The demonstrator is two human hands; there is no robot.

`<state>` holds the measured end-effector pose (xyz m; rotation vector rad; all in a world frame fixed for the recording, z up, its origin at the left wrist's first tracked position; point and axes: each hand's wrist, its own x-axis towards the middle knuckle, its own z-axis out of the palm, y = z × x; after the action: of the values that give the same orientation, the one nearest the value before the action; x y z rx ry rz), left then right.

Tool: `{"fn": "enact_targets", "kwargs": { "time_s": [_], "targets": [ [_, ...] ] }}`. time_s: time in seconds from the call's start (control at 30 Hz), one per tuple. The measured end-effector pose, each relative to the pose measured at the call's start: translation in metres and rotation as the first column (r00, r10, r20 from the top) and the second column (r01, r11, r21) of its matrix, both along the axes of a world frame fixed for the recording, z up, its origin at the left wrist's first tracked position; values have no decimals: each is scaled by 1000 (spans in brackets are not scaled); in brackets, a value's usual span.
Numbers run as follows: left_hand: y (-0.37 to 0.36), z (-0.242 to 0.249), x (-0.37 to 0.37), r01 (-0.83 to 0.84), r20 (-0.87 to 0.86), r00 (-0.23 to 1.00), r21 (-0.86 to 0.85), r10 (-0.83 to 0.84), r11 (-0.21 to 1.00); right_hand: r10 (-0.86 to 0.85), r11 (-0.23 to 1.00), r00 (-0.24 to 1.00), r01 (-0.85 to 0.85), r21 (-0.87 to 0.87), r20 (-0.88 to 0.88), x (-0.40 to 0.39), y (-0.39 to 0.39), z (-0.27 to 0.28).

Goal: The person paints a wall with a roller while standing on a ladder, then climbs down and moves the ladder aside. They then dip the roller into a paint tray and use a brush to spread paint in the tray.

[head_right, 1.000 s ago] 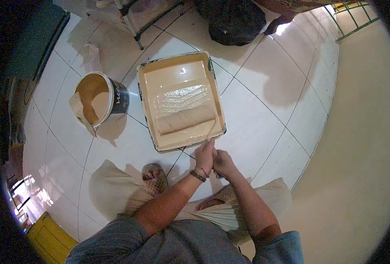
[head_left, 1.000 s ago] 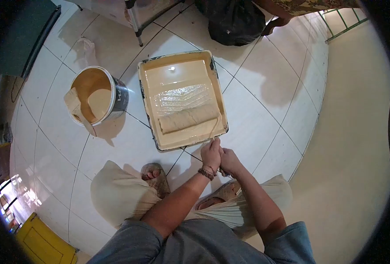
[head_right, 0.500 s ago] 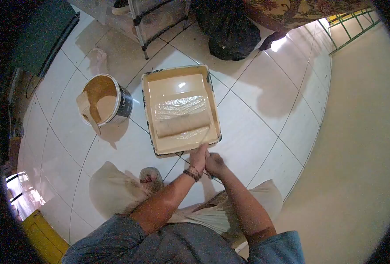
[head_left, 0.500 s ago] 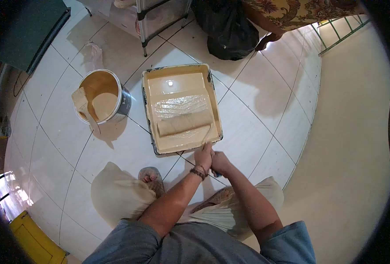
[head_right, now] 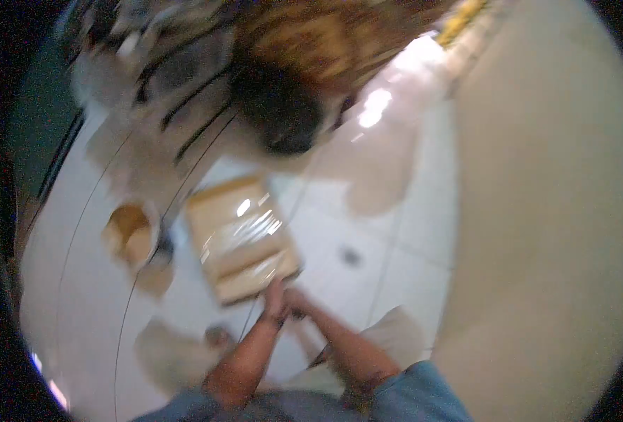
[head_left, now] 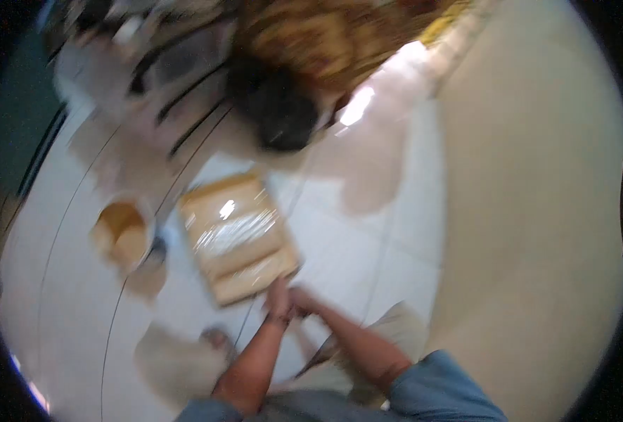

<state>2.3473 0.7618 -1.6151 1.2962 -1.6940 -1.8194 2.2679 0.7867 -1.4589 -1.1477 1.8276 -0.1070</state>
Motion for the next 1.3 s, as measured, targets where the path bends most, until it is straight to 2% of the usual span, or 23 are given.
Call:
{"fn": "enact_targets", "kwargs": {
  "time_s": [0.03,0.07,0.1,0.17,0.2,0.27,0.33,0.37,0.43,0.47,0.53,0.57,0.63,0.67,0.73,0.8,0.87,0.93,1.0,1.13,1.27,1.3],
  "targets": [
    [10,127,-5,-370,-349,724,530,595,763,-41,999,999,42,-31,22,2,5,-7],
    [2,121,3,-315,-172,870,526,461,790,-98,993,993,102,-56,66,5,7,-12],
    [-5,174,4,-346,-175,819,610,547,713,-155,983,979,166,-77,130,7,4,-17],
    [-11,138,-2,-403,-166,704,706,690,582,-248,945,920,298,-133,303,8,1,-41],
    [-13,120,-4,-424,-155,637,747,755,511,-408,894,812,449,1,417,21,-4,55],
    [-12,134,-16,-517,-259,492,681,831,518,-435,890,839,455,16,327,7,-6,44],
    [-10,164,-20,-365,-436,377,741,817,564,-494,858,837,513,-22,236,7,-3,89],
    [-16,166,-26,-352,-446,368,745,816,567,-492,859,842,511,-34,223,-1,-5,112],
    [-20,172,-28,-318,-547,376,682,748,659,-468,860,763,510,30,447,-7,0,154],
    [-20,169,-28,-316,-549,377,680,746,661,-571,774,657,631,55,492,-3,2,184],
    [-17,152,-27,-332,-499,648,495,576,803,-601,732,617,680,41,508,-22,15,211],
    [-17,146,-32,-325,-389,625,658,677,679,-614,700,564,713,50,552,-28,22,224],
    [-10,174,-31,-325,-418,646,606,639,725,-647,622,442,777,95,621,-34,34,257],
    [-6,186,-32,-331,-439,664,553,605,765,-646,622,440,778,95,624,-38,40,256],
    [-3,187,-36,-317,-437,648,590,624,742,-604,504,268,858,99,751,-46,50,248],
    [-1,192,-36,-342,-350,728,560,590,754,-580,476,198,869,132,790,-50,55,248],
    [1,207,-36,-368,-288,748,569,598,735,-569,409,99,895,176,816,-54,62,244],
    [0,212,-31,-403,-207,767,579,607,708,-566,414,121,897,154,816,-62,64,241],
    [0,199,-25,-341,-169,844,564,510,752,-588,393,132,909,139,798,-66,61,239],
    [-1,242,-29,-307,-296,797,553,527,775,-572,453,307,891,-19,761,-67,55,230],
    [-18,292,-28,-252,-318,841,485,438,837,-575,478,381,875,-80,724,-62,41,244],
    [-26,309,-23,-288,-305,834,472,460,833,-559,476,393,873,-105,730,-57,39,248]
  ]
}}
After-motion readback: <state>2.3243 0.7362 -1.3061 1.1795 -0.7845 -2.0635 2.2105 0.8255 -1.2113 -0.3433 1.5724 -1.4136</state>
